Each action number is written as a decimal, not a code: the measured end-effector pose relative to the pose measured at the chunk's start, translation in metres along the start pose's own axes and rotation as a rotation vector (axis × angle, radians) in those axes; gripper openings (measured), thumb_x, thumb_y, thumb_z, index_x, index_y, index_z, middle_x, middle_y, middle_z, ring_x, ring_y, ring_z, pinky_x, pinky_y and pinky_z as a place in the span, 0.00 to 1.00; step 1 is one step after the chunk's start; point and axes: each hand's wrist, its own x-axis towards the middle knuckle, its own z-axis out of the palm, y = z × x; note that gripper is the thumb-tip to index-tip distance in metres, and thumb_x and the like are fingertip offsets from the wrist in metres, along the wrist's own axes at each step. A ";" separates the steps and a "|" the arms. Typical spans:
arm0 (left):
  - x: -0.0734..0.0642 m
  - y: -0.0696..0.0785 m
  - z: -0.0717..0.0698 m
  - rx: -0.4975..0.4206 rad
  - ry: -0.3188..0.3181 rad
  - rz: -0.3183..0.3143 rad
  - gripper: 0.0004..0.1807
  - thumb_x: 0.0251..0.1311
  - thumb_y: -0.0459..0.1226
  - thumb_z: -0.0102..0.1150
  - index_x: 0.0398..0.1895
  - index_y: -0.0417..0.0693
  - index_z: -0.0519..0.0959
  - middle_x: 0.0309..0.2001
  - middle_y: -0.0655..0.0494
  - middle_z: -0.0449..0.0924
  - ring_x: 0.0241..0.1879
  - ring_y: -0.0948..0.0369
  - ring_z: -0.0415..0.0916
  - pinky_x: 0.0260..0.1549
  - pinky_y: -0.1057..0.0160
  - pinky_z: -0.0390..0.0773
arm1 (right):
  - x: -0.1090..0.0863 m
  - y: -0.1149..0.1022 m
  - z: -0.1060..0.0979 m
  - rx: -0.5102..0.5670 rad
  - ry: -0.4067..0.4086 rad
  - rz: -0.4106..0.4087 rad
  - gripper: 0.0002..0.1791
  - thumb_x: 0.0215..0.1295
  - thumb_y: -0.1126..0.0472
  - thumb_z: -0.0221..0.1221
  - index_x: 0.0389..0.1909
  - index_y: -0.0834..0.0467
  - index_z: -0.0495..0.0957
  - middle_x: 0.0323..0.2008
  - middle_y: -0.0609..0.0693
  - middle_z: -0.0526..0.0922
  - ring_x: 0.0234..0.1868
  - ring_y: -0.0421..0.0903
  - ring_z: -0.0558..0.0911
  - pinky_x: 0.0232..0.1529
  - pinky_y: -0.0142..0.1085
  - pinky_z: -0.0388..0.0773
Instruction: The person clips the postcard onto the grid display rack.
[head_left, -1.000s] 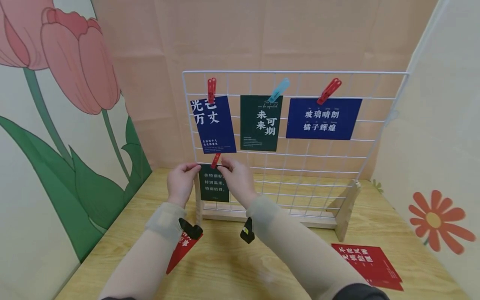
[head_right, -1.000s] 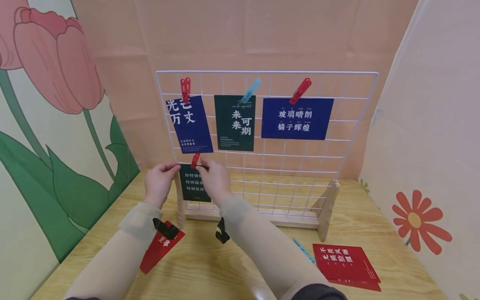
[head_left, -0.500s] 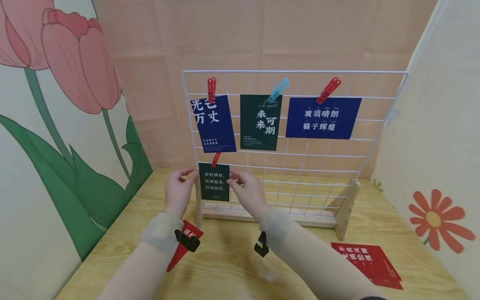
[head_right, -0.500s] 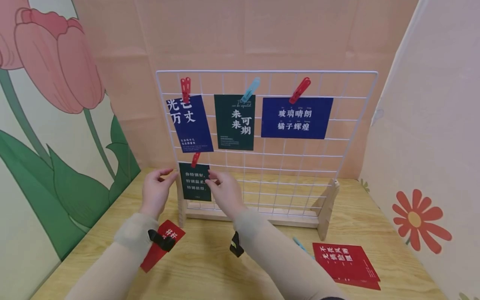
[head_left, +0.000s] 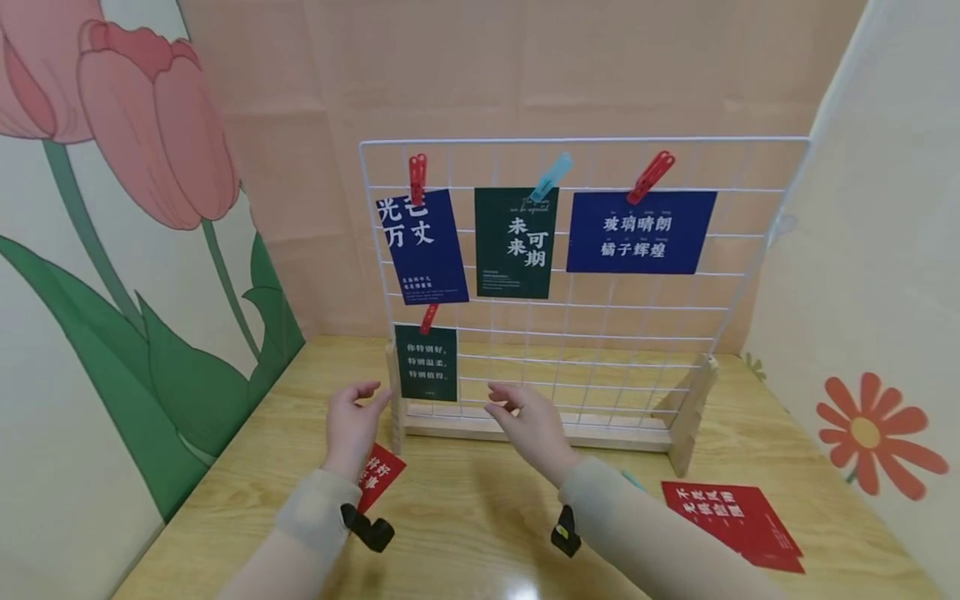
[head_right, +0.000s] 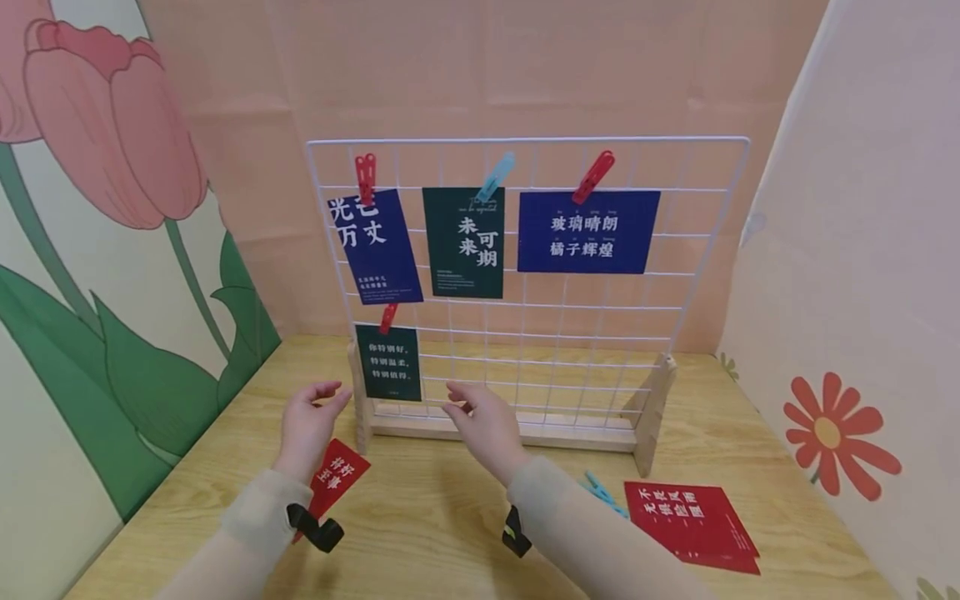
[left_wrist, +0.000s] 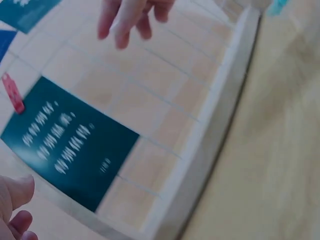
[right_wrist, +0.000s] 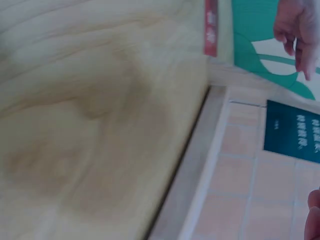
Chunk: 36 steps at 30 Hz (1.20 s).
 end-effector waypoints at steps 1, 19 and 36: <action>0.000 -0.005 -0.001 0.007 -0.004 -0.008 0.21 0.64 0.47 0.59 0.55 0.46 0.76 0.56 0.49 0.67 0.51 0.52 0.64 0.48 0.53 0.69 | -0.003 0.004 -0.001 -0.013 0.002 0.000 0.18 0.63 0.58 0.63 0.54 0.54 0.80 0.44 0.44 0.83 0.39 0.39 0.78 0.36 0.37 0.76; 0.004 -0.074 -0.021 0.397 -0.136 -0.203 0.29 0.59 0.47 0.65 0.60 0.43 0.71 0.58 0.37 0.64 0.53 0.42 0.59 0.49 0.43 0.66 | -0.051 0.069 -0.052 -0.096 -0.099 0.110 0.18 0.62 0.61 0.64 0.53 0.55 0.80 0.41 0.47 0.85 0.38 0.41 0.79 0.35 0.35 0.76; 0.012 -0.081 -0.030 0.574 -0.281 -0.230 0.49 0.41 0.54 0.75 0.63 0.40 0.65 0.54 0.35 0.65 0.50 0.39 0.58 0.39 0.47 0.69 | -0.083 0.125 -0.133 -0.268 -0.149 0.265 0.20 0.63 0.54 0.63 0.52 0.61 0.79 0.40 0.49 0.83 0.39 0.46 0.80 0.37 0.43 0.78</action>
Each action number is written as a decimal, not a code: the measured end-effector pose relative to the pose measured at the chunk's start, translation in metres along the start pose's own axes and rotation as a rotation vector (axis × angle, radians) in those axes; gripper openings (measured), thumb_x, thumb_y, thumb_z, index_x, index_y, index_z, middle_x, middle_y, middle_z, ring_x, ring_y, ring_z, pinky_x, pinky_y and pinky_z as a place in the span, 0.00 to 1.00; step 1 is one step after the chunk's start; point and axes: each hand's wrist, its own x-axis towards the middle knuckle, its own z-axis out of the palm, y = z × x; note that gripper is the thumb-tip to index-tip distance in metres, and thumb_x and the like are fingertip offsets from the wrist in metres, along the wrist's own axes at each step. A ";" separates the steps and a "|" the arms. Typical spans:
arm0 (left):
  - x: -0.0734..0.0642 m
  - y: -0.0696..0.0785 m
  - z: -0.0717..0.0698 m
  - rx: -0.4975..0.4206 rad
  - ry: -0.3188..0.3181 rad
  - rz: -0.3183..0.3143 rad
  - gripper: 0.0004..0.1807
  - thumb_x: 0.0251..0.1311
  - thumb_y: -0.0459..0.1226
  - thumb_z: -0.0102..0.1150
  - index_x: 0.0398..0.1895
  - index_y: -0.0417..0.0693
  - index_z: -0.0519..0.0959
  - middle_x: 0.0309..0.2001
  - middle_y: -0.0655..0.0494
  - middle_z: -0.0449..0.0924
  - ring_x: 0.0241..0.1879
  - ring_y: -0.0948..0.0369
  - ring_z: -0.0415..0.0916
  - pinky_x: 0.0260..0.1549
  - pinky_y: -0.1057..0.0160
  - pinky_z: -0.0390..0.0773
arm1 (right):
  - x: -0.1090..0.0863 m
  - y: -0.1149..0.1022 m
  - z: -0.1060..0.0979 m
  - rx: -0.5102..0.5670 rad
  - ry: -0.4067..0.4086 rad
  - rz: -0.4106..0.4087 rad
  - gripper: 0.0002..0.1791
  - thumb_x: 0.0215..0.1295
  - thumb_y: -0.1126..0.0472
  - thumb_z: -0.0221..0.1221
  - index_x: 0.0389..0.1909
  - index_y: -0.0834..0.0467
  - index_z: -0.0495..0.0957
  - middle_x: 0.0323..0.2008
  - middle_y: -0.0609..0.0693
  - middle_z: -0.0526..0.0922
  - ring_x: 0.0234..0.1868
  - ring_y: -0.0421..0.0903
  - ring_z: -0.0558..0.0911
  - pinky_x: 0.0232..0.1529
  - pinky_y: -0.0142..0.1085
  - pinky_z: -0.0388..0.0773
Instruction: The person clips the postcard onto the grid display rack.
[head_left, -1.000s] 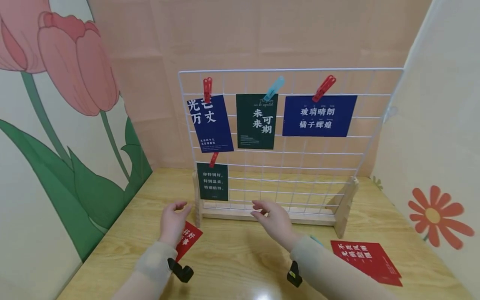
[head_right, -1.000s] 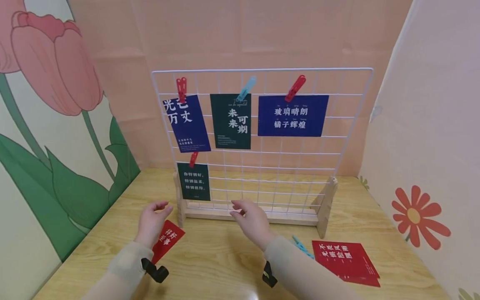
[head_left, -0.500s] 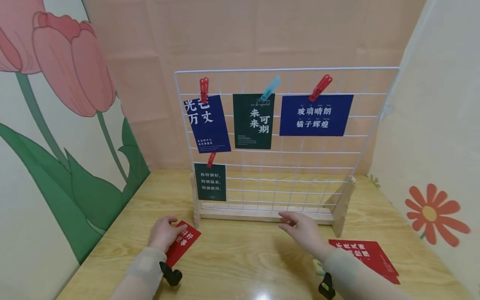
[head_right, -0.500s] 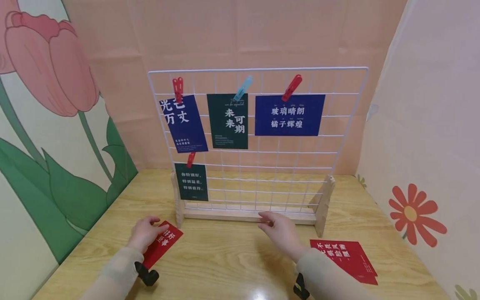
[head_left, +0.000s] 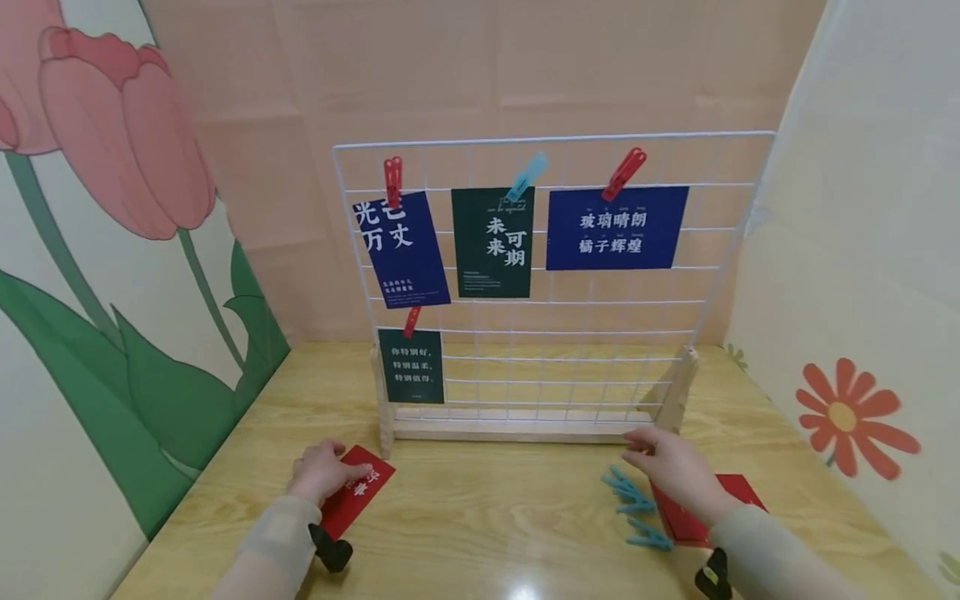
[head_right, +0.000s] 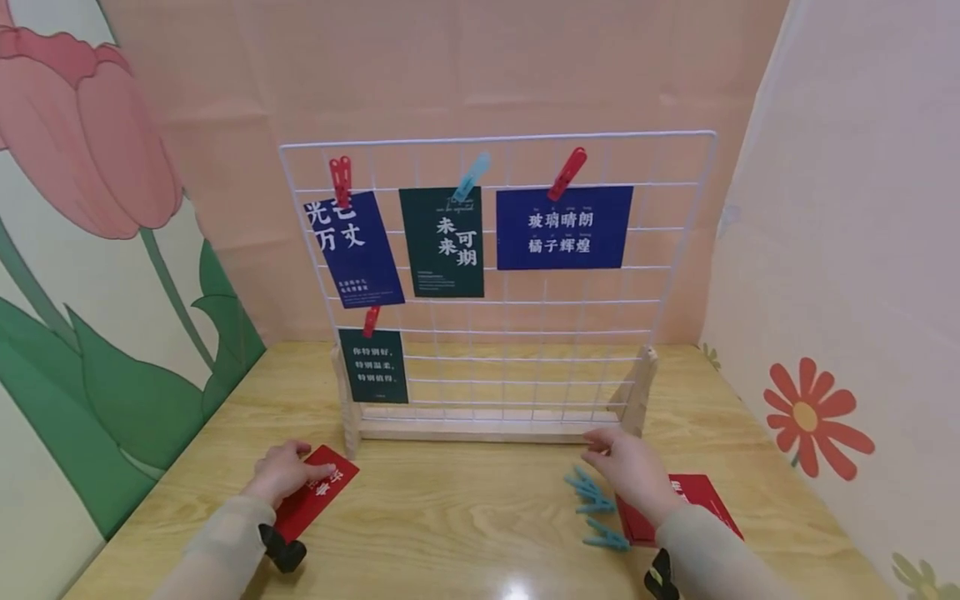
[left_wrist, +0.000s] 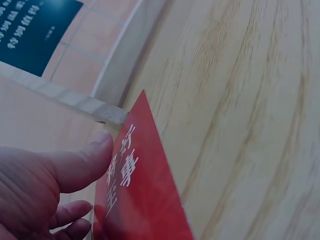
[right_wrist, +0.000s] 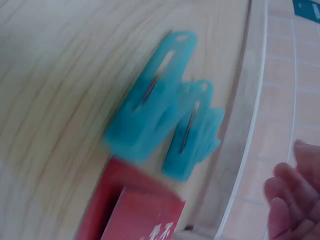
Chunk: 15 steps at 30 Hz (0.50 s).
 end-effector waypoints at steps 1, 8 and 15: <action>0.000 0.000 -0.001 0.005 -0.003 0.002 0.49 0.40 0.54 0.75 0.63 0.40 0.65 0.54 0.35 0.65 0.50 0.39 0.58 0.39 0.47 0.69 | 0.000 0.003 -0.002 -0.019 -0.007 0.005 0.18 0.63 0.55 0.63 0.50 0.61 0.80 0.39 0.49 0.83 0.38 0.46 0.80 0.36 0.44 0.78; 0.001 -0.001 -0.002 0.016 -0.008 -0.002 0.48 0.39 0.51 0.77 0.62 0.40 0.66 0.54 0.35 0.64 0.50 0.39 0.58 0.39 0.46 0.68 | 0.000 0.012 0.001 -0.074 -0.112 0.064 0.15 0.59 0.57 0.66 0.44 0.61 0.82 0.36 0.48 0.82 0.35 0.45 0.78 0.35 0.43 0.77; 0.000 -0.001 -0.001 0.028 -0.002 0.000 0.45 0.40 0.48 0.78 0.61 0.40 0.67 0.54 0.35 0.65 0.50 0.39 0.58 0.40 0.46 0.67 | 0.004 0.010 0.014 -0.099 -0.158 0.108 0.24 0.57 0.49 0.67 0.47 0.63 0.80 0.36 0.51 0.82 0.35 0.46 0.78 0.38 0.46 0.77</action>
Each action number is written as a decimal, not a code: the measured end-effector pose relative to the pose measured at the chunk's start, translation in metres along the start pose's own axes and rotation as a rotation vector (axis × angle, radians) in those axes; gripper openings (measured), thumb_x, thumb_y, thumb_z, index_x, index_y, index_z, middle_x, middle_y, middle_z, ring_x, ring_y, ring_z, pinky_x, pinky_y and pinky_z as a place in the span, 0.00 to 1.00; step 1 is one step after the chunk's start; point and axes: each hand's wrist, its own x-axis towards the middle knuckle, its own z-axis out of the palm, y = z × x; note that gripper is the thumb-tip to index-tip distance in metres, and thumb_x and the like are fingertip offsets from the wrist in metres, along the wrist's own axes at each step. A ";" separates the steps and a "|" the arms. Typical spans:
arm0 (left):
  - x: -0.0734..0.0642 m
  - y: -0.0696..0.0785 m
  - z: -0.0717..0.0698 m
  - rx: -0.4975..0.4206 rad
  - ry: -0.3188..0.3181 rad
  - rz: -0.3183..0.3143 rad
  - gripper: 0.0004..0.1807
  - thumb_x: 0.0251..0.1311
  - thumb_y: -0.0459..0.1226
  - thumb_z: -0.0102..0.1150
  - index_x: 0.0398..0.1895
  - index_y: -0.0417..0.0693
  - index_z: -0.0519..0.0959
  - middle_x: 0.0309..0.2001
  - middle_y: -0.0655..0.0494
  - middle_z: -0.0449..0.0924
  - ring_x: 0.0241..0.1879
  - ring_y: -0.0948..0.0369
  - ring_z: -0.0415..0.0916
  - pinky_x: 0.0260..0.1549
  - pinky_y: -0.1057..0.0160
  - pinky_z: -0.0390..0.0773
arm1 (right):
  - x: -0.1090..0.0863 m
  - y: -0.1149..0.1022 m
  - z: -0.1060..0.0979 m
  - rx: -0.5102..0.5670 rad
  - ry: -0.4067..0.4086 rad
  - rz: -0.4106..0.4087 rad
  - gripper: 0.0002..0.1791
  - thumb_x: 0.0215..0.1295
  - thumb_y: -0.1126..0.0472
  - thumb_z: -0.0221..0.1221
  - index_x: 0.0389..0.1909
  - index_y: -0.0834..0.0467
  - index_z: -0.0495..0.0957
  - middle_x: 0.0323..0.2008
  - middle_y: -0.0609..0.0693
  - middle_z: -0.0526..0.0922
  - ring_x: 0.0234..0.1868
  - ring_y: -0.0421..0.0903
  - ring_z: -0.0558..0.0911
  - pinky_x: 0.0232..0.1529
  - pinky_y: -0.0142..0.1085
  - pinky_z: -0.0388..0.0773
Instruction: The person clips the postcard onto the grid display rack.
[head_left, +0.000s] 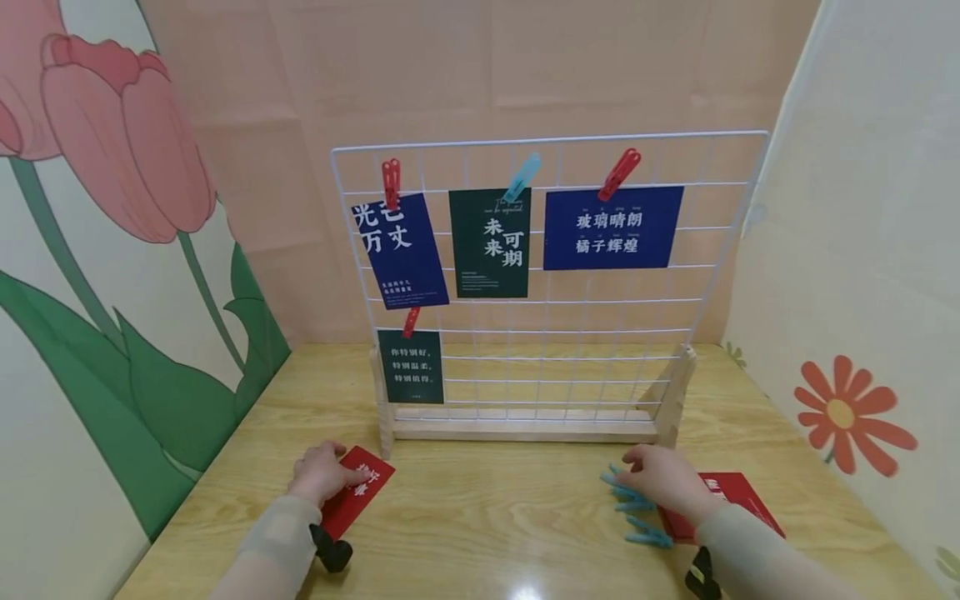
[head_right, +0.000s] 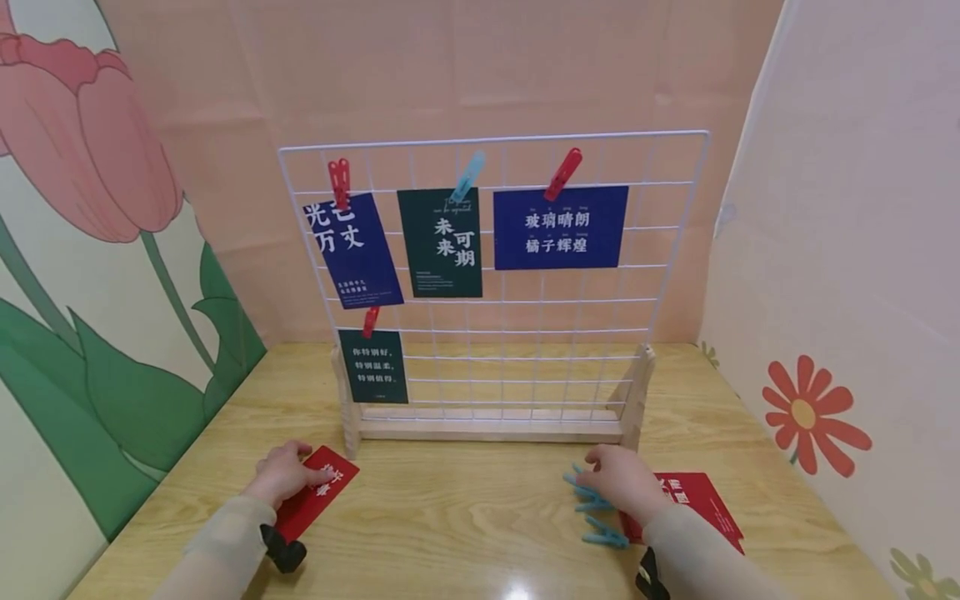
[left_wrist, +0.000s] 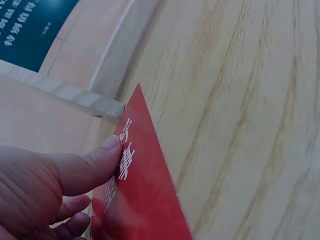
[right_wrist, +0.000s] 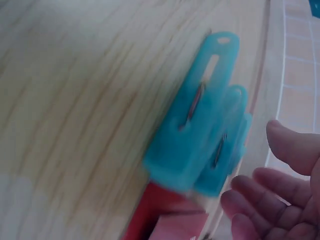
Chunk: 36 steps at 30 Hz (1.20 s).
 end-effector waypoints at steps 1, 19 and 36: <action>0.000 0.000 0.000 0.002 0.001 0.001 0.45 0.40 0.48 0.78 0.61 0.40 0.67 0.53 0.35 0.65 0.50 0.39 0.58 0.40 0.46 0.67 | 0.001 -0.002 0.002 0.001 -0.006 0.002 0.25 0.56 0.47 0.67 0.46 0.63 0.80 0.37 0.51 0.82 0.36 0.47 0.78 0.38 0.47 0.77; 0.009 0.008 0.004 0.062 -0.008 -0.010 0.47 0.38 0.52 0.77 0.59 0.38 0.68 0.49 0.38 0.68 0.48 0.41 0.60 0.37 0.48 0.68 | 0.014 -0.017 0.012 -0.052 -0.046 0.012 0.23 0.54 0.51 0.70 0.40 0.65 0.79 0.36 0.51 0.82 0.35 0.47 0.79 0.39 0.48 0.75; 0.005 0.009 0.000 0.020 -0.025 -0.025 0.38 0.42 0.46 0.77 0.52 0.36 0.69 0.44 0.40 0.70 0.44 0.44 0.63 0.38 0.50 0.69 | 0.014 -0.019 0.011 -0.042 -0.027 -0.003 0.17 0.56 0.56 0.68 0.39 0.65 0.79 0.35 0.51 0.82 0.32 0.45 0.77 0.36 0.45 0.76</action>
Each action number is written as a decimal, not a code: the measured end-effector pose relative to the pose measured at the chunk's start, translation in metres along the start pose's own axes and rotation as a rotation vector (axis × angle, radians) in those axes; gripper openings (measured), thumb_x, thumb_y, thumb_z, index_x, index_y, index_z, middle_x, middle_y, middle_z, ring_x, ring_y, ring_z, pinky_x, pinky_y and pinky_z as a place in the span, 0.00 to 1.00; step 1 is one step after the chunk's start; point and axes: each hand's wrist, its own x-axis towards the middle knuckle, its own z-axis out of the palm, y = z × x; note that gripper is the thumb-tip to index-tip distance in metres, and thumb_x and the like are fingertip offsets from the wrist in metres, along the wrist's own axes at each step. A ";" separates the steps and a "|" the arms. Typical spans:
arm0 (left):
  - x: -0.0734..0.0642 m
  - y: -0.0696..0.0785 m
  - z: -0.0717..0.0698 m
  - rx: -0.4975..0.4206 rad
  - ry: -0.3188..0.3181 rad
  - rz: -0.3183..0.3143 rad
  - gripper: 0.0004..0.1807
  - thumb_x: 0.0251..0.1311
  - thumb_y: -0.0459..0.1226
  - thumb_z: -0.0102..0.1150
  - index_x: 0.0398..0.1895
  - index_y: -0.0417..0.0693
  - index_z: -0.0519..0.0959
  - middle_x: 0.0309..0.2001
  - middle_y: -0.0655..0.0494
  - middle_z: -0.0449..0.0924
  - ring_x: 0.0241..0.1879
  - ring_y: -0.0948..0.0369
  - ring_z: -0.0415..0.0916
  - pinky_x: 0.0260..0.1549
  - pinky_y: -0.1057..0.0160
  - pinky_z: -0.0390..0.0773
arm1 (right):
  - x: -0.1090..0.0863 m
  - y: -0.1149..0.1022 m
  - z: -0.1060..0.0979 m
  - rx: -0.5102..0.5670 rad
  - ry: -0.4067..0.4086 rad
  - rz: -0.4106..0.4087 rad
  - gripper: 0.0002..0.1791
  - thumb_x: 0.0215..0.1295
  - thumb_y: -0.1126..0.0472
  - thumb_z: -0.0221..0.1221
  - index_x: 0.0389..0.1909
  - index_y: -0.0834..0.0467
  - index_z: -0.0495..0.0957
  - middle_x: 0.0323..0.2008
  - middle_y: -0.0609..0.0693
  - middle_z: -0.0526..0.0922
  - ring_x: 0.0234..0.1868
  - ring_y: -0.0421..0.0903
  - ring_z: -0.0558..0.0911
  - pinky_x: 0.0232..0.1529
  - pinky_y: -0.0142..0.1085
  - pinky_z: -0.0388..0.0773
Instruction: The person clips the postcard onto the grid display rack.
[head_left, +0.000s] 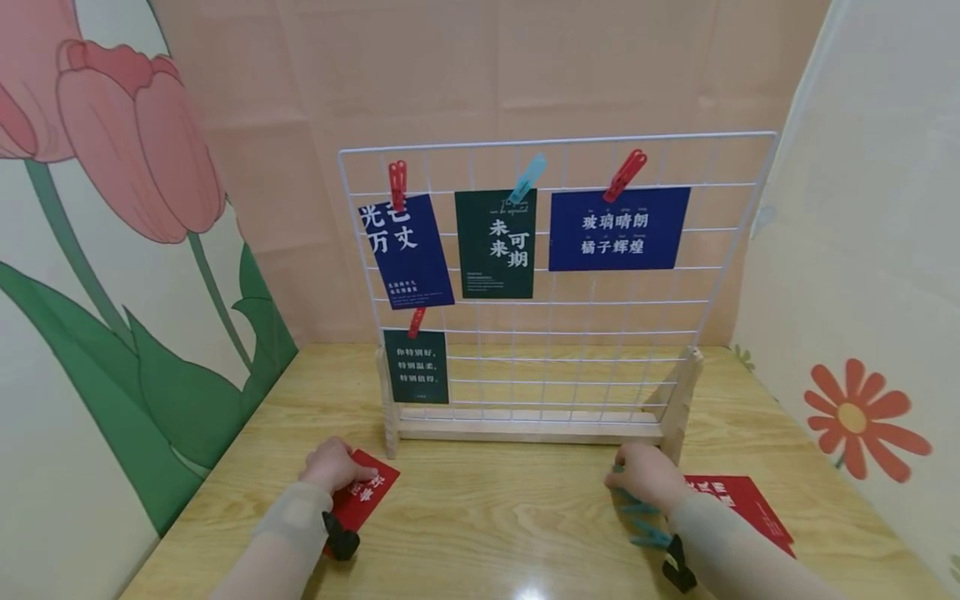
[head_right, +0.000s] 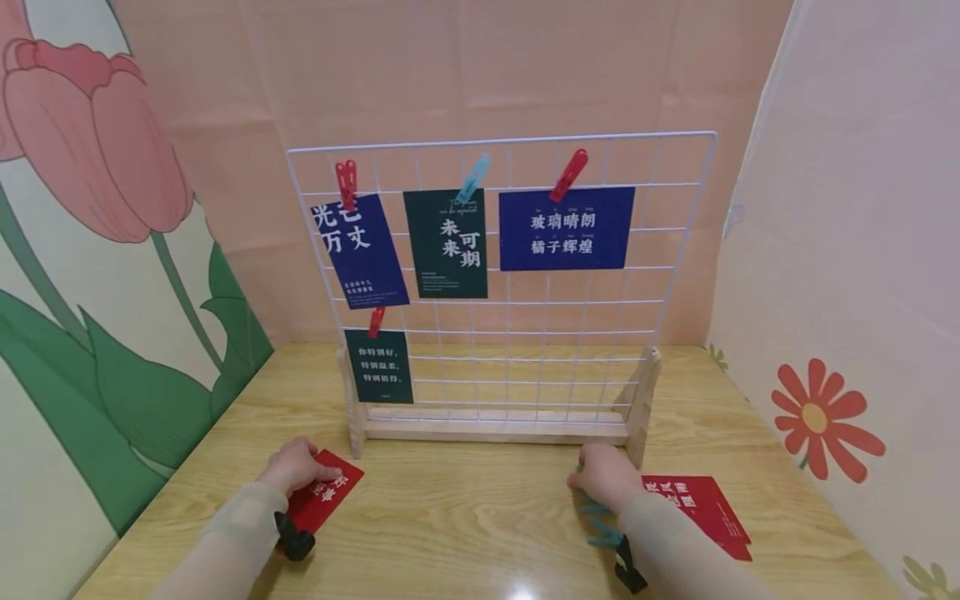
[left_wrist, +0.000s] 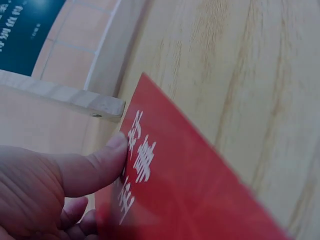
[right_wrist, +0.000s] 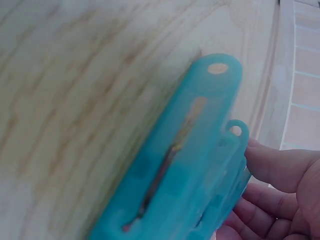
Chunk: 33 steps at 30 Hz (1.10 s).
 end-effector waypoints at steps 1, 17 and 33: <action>0.000 -0.001 -0.001 -0.012 -0.003 0.006 0.37 0.43 0.45 0.76 0.52 0.36 0.68 0.44 0.40 0.70 0.44 0.44 0.63 0.38 0.50 0.69 | 0.000 0.000 0.000 0.008 0.002 0.003 0.17 0.56 0.56 0.68 0.39 0.65 0.80 0.36 0.52 0.83 0.33 0.46 0.77 0.37 0.46 0.76; -0.007 -0.007 -0.016 -0.140 -0.048 0.088 0.19 0.57 0.40 0.66 0.48 0.41 0.74 0.43 0.42 0.74 0.42 0.47 0.70 0.37 0.51 0.71 | -0.003 -0.006 -0.014 0.003 0.025 -0.014 0.20 0.62 0.54 0.64 0.48 0.64 0.80 0.41 0.55 0.82 0.39 0.49 0.78 0.42 0.51 0.75; -0.027 0.035 -0.037 -0.378 -0.064 0.267 0.15 0.62 0.41 0.63 0.44 0.40 0.75 0.40 0.48 0.77 0.42 0.52 0.70 0.44 0.52 0.69 | -0.008 -0.020 -0.024 0.112 0.104 -0.152 0.25 0.65 0.53 0.61 0.55 0.68 0.76 0.43 0.55 0.82 0.42 0.49 0.80 0.42 0.48 0.78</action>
